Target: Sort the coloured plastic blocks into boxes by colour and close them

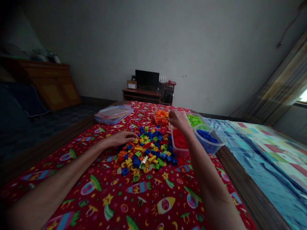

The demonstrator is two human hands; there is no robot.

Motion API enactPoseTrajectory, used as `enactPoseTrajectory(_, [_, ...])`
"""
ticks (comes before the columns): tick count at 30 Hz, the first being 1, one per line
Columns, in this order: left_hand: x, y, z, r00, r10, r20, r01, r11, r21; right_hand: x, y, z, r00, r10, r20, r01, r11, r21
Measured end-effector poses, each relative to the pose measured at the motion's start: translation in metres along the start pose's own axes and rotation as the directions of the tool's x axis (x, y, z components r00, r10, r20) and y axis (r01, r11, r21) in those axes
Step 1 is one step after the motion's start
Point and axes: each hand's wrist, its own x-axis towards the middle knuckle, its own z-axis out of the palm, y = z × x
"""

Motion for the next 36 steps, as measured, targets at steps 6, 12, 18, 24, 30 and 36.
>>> enactPoseTrajectory(6, [-0.001, 0.001, 0.0, 1.0, -0.019, -0.004, 0.019, 0.997, 0.07, 0.038, 0.043, -0.001, 0.983, 0.153, -0.103, -0.166, 0.977, -0.136])
enactPoseTrajectory(12, [0.001, -0.006, 0.0, 1.0, -0.009, 0.023, 0.006, 0.99, 0.139, 0.016, 0.013, 0.011, 0.999, -0.032, 0.042, 0.036, 0.994, -0.102])
enactPoseTrajectory(18, [0.0, -0.002, 0.0, 0.998, -0.018, 0.056, 0.013, 0.996, 0.083, -0.012, -0.049, 0.037, 0.905, -0.305, 0.297, 0.33, 0.943, -0.036])
enactPoseTrajectory(24, [0.0, -0.008, -0.003, 0.996, 0.0, 0.088, -0.001, 1.0, 0.01, -0.027, -0.08, 0.063, 0.915, -0.249, 0.316, 0.281, 0.958, -0.058])
enactPoseTrajectory(30, [-0.001, -0.009, -0.006, 0.995, 0.023, 0.098, -0.032, 0.995, 0.094, -0.035, -0.077, 0.07, 0.891, -0.239, 0.387, 0.303, 0.946, -0.113])
enactPoseTrajectory(36, [-0.002, 0.001, -0.012, 0.993, 0.025, 0.118, -0.042, 0.989, 0.144, -0.046, -0.078, 0.04, 0.907, -0.21, 0.365, 0.271, 0.955, -0.124])
